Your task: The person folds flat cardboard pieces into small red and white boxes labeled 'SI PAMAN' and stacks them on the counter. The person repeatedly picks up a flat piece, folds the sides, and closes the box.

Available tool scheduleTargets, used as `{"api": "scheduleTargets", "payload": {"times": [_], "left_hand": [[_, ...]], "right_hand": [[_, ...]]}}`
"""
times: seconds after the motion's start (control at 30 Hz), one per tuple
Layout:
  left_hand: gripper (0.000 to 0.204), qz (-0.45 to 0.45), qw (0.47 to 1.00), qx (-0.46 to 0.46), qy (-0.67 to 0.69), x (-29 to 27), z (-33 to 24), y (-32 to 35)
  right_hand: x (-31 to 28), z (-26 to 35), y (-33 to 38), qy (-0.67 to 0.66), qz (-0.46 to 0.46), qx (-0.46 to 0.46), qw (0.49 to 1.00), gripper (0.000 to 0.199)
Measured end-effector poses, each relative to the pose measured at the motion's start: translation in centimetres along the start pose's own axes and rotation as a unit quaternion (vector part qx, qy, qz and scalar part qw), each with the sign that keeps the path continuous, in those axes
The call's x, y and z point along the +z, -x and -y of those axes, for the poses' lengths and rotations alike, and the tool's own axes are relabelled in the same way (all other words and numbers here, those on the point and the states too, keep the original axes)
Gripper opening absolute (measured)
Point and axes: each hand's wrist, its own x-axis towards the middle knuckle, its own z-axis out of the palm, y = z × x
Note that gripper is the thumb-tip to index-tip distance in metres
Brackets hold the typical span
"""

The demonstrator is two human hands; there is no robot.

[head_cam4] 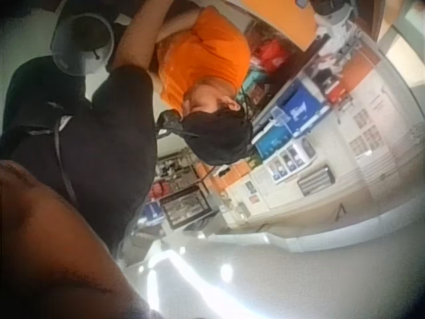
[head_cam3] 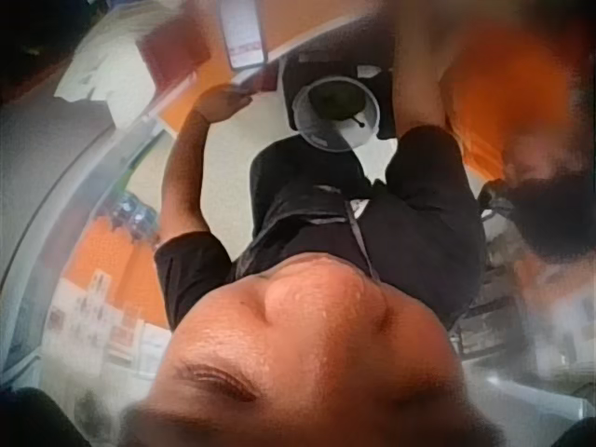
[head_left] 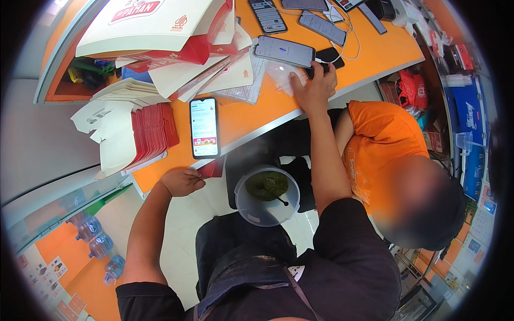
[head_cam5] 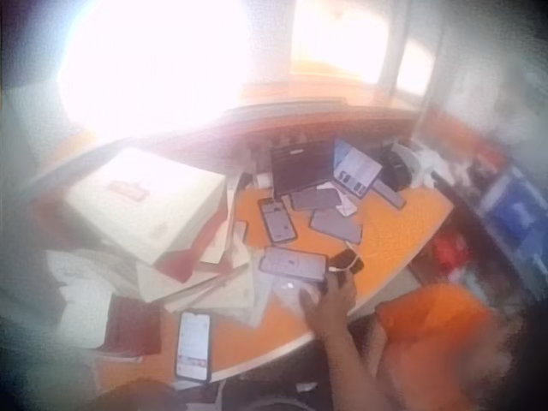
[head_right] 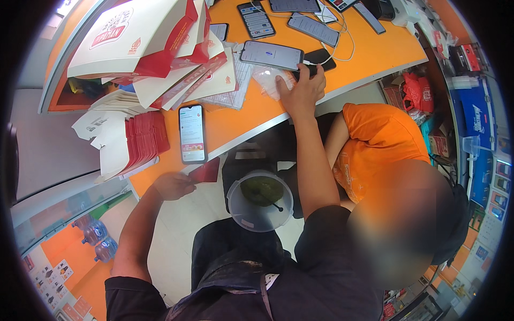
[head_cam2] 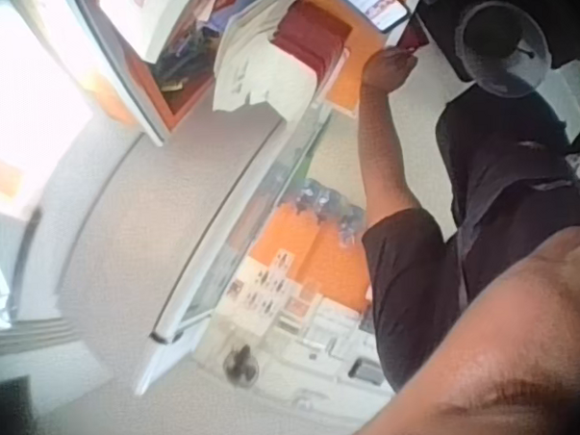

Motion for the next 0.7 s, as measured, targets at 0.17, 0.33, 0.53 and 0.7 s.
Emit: {"api": "scheduleTargets", "payload": {"times": [0.17, 0.33, 0.53, 0.7], "left_hand": [[0.033, -0.038, 0.998, 0.039, -0.023, 0.9, 0.7, 0.1], [0.033, -0.043, 0.999, 0.024, -0.005, 0.6, 0.4, 0.1], [0.034, -0.036, 0.999, 0.000, 0.004, 0.3, 0.0, 0.1], [0.035, -0.052, 0.998, 0.016, 0.015, -0.2, -0.3, 0.1]], "right_hand": [[-0.4, 0.5, 0.3, -0.025, -0.019, -0.014, 0.999, 0.077], [0.5, 0.1, 0.6, -0.052, -0.068, -0.033, 0.996, 0.070], [0.8, 0.3, 0.6, 0.008, -0.038, -0.032, 0.999, 0.065], [0.9, 0.2, 0.7, -0.044, -0.090, -0.018, 0.995, 0.067]]}}
